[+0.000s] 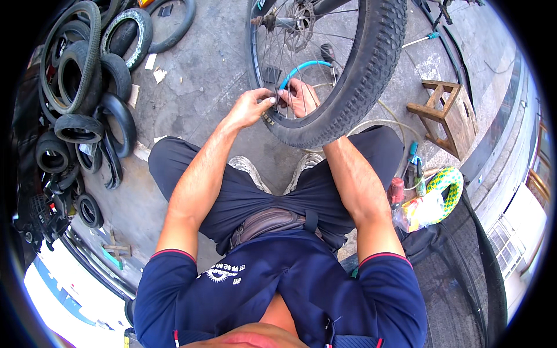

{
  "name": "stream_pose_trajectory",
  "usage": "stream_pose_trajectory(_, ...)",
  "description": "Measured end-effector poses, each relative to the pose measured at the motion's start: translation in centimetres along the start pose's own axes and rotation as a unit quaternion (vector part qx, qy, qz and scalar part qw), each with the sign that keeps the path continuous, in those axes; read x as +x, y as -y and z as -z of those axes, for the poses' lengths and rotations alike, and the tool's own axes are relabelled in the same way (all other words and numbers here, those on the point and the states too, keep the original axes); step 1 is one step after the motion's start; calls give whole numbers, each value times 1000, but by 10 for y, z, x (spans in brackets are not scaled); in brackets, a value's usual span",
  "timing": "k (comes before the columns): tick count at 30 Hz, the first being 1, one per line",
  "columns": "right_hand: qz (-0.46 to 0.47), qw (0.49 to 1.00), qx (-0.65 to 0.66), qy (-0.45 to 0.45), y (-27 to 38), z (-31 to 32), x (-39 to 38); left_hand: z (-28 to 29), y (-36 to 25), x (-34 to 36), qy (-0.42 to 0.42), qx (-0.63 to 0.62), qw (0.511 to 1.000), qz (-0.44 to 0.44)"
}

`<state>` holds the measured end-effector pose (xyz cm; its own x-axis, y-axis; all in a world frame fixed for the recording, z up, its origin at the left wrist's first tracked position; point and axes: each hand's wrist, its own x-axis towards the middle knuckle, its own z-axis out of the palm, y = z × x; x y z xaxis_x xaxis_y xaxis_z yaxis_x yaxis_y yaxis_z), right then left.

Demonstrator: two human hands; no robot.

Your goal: The person removes a rear bicycle wheel by hand, uses a power tool on the axle, reattaches the wheel to the frame, and uses a pump to inflate the tire.

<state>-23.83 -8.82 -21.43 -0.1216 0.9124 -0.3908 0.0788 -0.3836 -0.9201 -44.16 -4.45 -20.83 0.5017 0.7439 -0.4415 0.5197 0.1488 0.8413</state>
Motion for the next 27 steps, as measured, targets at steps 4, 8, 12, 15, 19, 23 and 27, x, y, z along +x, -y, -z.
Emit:
stream_pose_trajectory(4,36,981,-3,-192,12,-8,4,-9,-4,-1,-54,-76,996,16)
stream_pose_trajectory(8,-26,910,218,-353,13,38,0,1,12,0,-143,-362,891,233)
stream_pose_trajectory(12,-16,834,319,-450,95,123,-65,7,10,2,-172,-534,785,262)
stream_pose_trajectory(15,-43,884,256,-388,108,193,-129,3,3,0,-101,-495,840,198)
stream_pose_trajectory(19,-138,889,171,-401,129,225,-227,-1,1,-3,-50,-369,916,151)
stream_pose_trajectory(23,-174,861,151,-453,124,267,-328,-6,-16,-5,-45,-298,945,131)
stream_pose_trajectory(27,-224,853,131,-453,106,312,-402,-2,-5,0,-47,-163,976,137)
